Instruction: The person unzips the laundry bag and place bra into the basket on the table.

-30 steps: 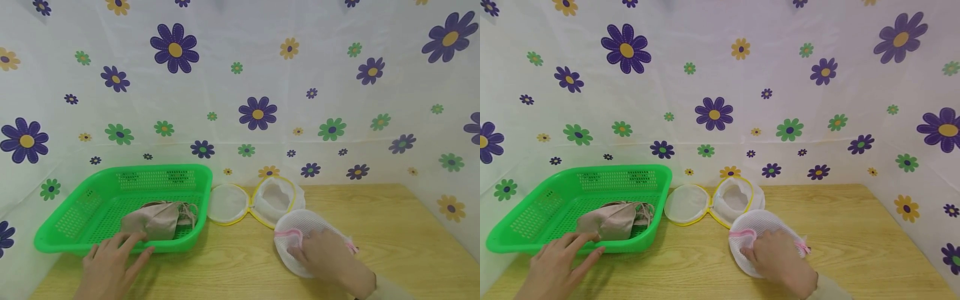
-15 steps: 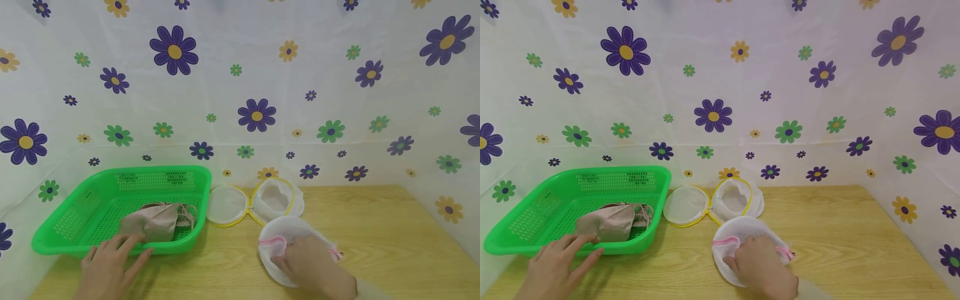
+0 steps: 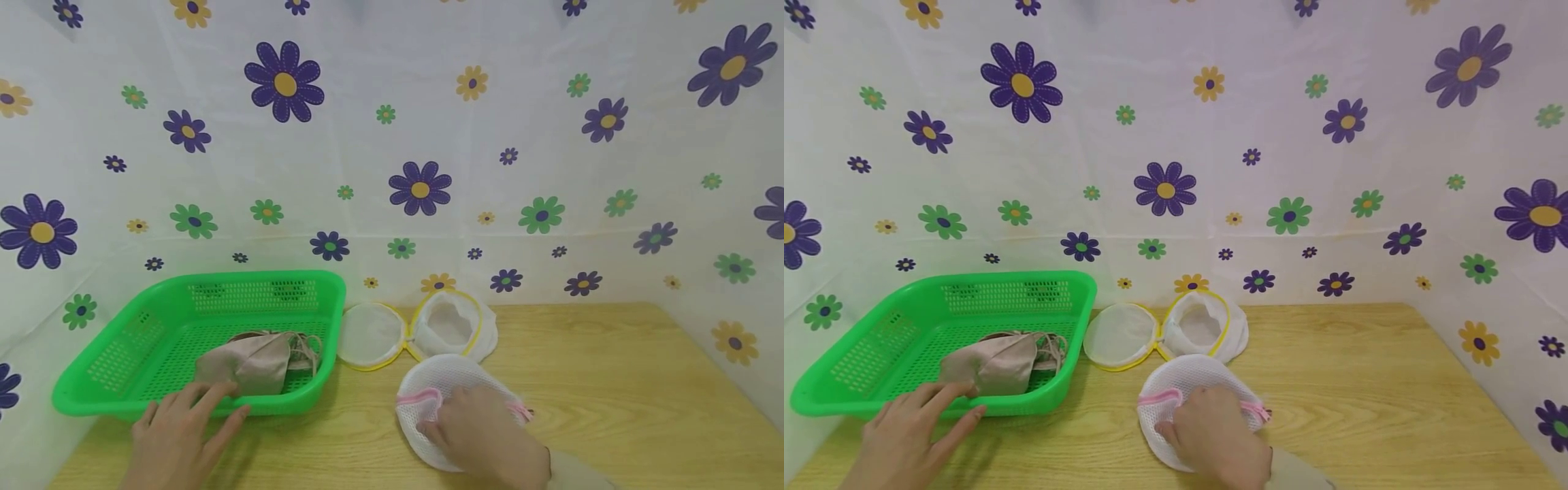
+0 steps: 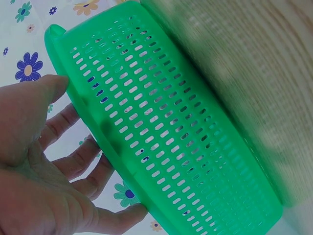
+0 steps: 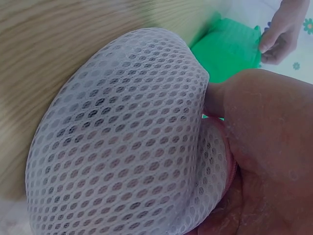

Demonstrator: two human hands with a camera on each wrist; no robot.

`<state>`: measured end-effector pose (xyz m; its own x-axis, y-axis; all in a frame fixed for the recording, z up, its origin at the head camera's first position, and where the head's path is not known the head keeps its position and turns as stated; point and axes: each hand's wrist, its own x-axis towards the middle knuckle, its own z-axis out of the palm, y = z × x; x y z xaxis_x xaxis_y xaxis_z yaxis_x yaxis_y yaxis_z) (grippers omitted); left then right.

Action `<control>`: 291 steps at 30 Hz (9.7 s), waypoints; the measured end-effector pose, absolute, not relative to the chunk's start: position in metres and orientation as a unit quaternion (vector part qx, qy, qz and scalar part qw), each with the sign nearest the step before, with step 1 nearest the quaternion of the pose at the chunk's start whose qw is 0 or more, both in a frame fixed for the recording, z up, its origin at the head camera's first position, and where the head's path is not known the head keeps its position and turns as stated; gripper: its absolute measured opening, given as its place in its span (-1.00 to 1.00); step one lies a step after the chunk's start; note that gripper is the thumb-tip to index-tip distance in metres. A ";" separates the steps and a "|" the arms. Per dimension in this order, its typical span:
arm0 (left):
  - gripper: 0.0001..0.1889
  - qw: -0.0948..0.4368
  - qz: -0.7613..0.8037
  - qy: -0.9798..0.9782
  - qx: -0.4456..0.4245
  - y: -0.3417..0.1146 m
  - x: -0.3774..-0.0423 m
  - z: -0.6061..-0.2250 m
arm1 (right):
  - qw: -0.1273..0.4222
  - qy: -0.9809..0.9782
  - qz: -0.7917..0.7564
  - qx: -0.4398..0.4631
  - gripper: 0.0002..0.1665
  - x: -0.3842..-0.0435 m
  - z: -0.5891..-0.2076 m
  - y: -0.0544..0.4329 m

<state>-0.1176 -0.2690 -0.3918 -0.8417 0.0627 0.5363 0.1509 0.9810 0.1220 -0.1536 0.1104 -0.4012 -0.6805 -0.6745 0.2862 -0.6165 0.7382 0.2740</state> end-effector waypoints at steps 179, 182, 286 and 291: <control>-0.62 -0.037 -0.129 -0.936 -0.325 -0.075 -0.147 -0.393 | -0.151 -0.834 0.337 0.409 -0.70 -0.152 -0.404 0.157; -0.71 -0.024 -0.162 -0.925 -0.344 -0.076 -0.143 -0.395 | -0.146 -0.828 0.351 0.412 -0.70 -0.152 -0.407 0.156; -0.83 0.131 -0.146 -0.909 -0.367 -0.079 -0.140 -0.407 | -0.111 -0.830 0.358 0.412 -0.73 -0.159 -0.413 0.158; -0.85 0.122 -0.148 -0.908 -0.371 -0.080 -0.141 -0.407 | -0.115 -0.835 0.352 0.407 -0.73 -0.158 -0.412 0.158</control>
